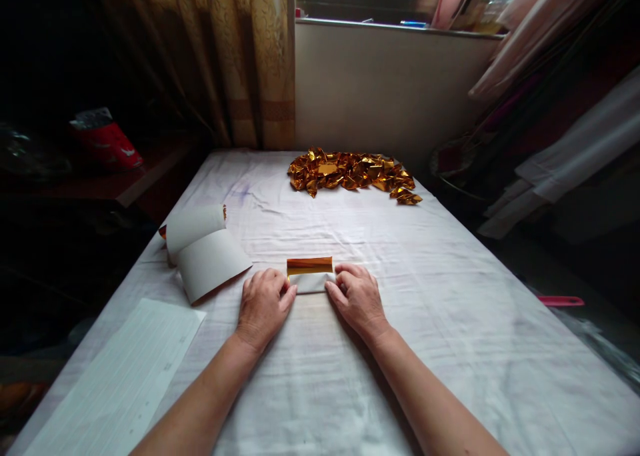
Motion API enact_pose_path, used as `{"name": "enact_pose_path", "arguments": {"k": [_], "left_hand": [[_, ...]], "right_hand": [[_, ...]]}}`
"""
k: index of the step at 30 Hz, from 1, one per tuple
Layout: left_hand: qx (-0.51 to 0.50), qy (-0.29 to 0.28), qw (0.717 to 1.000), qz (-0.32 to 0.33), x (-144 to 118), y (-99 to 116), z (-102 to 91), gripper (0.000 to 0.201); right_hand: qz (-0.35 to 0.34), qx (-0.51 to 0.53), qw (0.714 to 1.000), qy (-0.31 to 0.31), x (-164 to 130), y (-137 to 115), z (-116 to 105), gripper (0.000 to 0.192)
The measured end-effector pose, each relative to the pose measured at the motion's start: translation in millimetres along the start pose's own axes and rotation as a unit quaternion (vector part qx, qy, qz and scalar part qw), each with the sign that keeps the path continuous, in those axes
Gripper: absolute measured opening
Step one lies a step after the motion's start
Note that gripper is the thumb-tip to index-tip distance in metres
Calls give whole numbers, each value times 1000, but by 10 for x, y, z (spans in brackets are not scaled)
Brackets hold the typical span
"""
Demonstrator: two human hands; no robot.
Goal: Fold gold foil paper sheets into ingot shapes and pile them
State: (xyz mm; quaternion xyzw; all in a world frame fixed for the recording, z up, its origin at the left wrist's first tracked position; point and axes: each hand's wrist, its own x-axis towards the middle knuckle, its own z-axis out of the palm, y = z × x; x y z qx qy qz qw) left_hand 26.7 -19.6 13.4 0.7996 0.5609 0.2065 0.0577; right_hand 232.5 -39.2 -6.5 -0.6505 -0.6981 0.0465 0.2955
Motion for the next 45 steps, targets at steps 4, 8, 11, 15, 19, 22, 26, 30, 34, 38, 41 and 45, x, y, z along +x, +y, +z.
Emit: {"name": "enact_pose_path", "arguments": {"k": [4,8,11,15,19,22,26,30,34,38,41,45], "left_hand": [[-5,15,1000,2,10,-9,21,19],[21,51,998,15,-12,-25,39,12],[37,64,996,55,-74,2,25,13],[15,47,979,197,-177,80,33,24],[16,15,974,225,-225,110,105,33],[21,-2,977,214,-225,92,138,38],[14,-17,977,213,-218,78,135,39],[9,-20,978,207,-218,79,139,39],[17,-9,978,208,-220,72,157,40],[12,-8,978,210,-224,60,170,41],[10,-24,978,208,-232,35,166,44],[19,-44,977,209,-263,-54,125,45]], "right_hand": [[12,-24,1000,-11,-6,-30,-2,20],[15,-42,999,-5,-12,-38,18,18],[13,-56,998,2,-14,-45,33,16],[14,-69,998,-5,-16,-51,35,14],[11,-66,998,4,-21,-45,38,13],[5,-61,998,15,-27,-35,57,8],[15,-53,998,23,-34,-10,81,20],[-30,-41,998,35,-45,-2,44,35],[-149,-44,987,-32,-92,-69,-22,40],[-160,-58,975,-144,-163,-139,-58,46],[-142,-72,970,-186,-207,-119,-101,52],[-130,-87,968,-195,-247,-14,-172,53]]}}
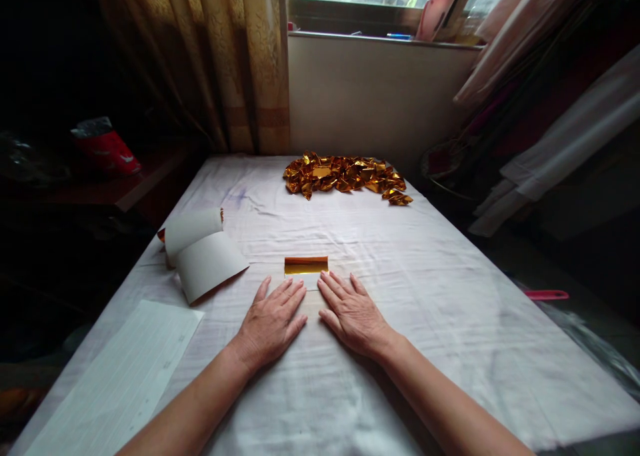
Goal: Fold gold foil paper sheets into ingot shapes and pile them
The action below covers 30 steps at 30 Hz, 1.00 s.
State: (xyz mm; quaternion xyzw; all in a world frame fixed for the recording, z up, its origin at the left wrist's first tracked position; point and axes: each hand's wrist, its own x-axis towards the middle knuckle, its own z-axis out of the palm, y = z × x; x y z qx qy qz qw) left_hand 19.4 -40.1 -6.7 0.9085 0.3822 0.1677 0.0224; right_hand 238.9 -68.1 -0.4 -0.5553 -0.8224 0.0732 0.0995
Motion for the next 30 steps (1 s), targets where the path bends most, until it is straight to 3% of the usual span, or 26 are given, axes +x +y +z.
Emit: {"name": "enact_pose_path", "arguments": {"k": [11,15,20,30], "left_hand": [[21,8,1000,-18,-126,-93,-85,42],[18,4,1000,-23,-120,-79,-85,42],[20,14,999,-29,-129,-80,-78,42],[40,-2,999,-17,-148,-136,-149,41]], "right_hand": [[30,-24,999,29,-33,-25,-2,55],[-23,-12,999,42,48,-165,-6,57],[-57,27,998,-6,167,-281,39,57],[30,-5,999,-41,-86,69,-40,58]]}}
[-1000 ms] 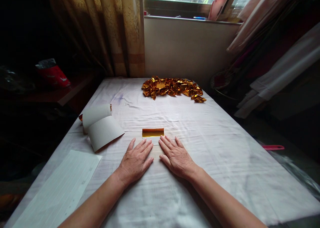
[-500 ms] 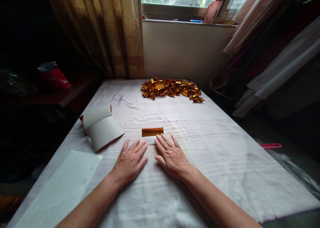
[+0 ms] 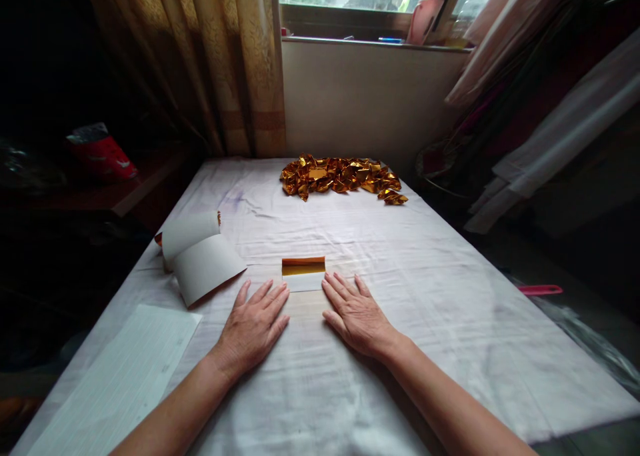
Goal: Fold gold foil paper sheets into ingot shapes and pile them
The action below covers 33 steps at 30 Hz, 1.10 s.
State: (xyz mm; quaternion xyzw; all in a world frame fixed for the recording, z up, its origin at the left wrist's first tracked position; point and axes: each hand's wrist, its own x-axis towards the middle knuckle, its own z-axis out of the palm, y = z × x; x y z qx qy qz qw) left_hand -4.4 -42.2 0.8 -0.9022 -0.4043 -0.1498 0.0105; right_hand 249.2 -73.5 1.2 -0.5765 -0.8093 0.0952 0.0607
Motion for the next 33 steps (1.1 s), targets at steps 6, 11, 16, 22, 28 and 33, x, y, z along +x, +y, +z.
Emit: {"name": "enact_pose_path", "arguments": {"k": [6,11,16,22,28,33], "left_hand": [[12,22,1000,2,112,127,-23,39],[-15,-10,999,45,297,269,107,46],[-31,-31,998,39,219,144,120,47],[-30,-24,999,32,79,-74,-26,39],[-96,27,993,-58,417,-66,2,12],[-112,55,985,-119,518,-97,128,35]], "right_hand": [[2,-2,1000,1,1,3,13,60],[-7,3,1000,11,0,16,24,61],[-3,12,1000,15,-11,5,16,59],[-3,26,998,65,41,-8,-23,46],[32,93,984,148,314,30,-105,13],[71,96,978,173,408,52,-21,34]]}}
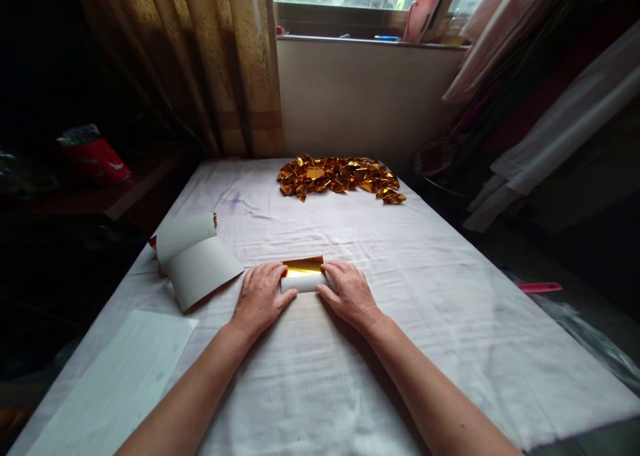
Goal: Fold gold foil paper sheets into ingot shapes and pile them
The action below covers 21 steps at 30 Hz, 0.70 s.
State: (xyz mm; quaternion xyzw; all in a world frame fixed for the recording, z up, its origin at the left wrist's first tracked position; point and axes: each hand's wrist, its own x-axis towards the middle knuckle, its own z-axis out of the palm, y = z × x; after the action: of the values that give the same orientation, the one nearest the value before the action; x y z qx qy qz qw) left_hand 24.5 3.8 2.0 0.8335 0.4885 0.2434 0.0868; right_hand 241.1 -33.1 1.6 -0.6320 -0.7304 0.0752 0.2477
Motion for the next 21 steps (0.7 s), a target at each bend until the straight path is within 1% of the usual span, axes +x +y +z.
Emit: {"name": "enact_pose_path", "arguments": {"k": [3,8,14,18,21], "left_hand": [[-19,4,1000,-2,-29,-38,19,33],[-37,-9,999,-18,-35,-24,-4,18],[-62,-23,998,-12,-46,1,-31,12],[-89,-22,996,20,-70,-7,-25,7],[-105,-21,993,45,-79,-19,-10,11]], "right_hand": [[-5,8,1000,19,-34,21,44,37],[6,39,999,33,-62,53,72,32],[16,39,999,25,-61,41,64,42],[13,51,998,21,-61,44,36,33],[2,68,997,28,-60,67,24,23]]}}
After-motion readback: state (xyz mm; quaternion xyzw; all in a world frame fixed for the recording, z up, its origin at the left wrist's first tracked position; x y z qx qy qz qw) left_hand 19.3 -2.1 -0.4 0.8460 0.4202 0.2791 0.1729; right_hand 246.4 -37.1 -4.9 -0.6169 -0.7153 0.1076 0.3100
